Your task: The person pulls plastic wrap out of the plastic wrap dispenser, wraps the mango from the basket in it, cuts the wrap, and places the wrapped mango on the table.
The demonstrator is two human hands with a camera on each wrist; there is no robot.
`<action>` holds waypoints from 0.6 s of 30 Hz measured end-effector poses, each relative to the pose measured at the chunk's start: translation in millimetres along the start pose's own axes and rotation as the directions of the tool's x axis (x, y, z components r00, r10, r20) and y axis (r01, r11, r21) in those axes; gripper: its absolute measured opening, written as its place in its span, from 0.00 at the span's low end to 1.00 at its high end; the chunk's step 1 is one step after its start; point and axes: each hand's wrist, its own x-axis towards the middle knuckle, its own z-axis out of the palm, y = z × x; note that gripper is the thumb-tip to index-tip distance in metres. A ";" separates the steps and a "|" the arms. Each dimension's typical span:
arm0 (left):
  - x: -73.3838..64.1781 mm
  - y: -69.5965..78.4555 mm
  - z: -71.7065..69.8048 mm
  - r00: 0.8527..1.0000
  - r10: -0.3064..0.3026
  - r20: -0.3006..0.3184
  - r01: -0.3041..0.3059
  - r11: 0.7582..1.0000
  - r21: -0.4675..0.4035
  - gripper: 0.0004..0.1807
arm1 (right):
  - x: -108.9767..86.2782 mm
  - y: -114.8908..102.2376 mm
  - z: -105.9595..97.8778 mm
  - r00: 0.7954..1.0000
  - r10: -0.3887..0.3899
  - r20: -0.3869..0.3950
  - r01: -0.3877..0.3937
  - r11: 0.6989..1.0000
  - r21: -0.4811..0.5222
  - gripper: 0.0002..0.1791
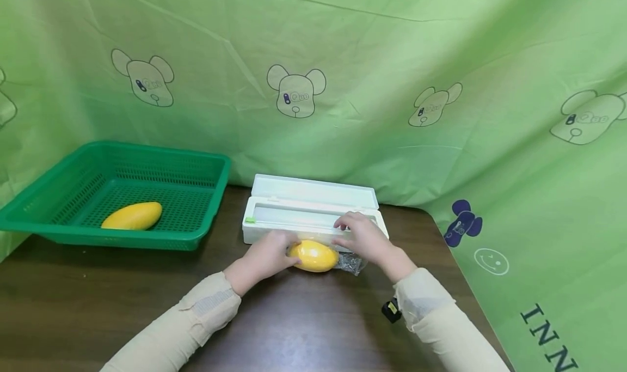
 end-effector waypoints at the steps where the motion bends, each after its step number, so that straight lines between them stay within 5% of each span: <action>1: 0.1 -0.1 0.5 1.000 -0.003 0.002 0.003 1.000 -0.008 0.19 | 3.2 -3.0 2.1 1.000 -0.017 -0.001 0.017 1.000 -0.002 0.09; 9: 3.1 -4.2 6.2 1.000 0.003 -0.007 -0.003 1.000 -0.025 0.22 | 6.8 -8.4 5.8 0.997 -0.077 0.004 0.077 0.997 0.028 0.12; 18: 9.0 -0.6 4.0 0.999 0.028 0.045 -0.031 0.997 0.068 0.21 | 6.2 -12.9 10.4 0.998 -0.032 0.049 0.030 0.999 0.045 0.05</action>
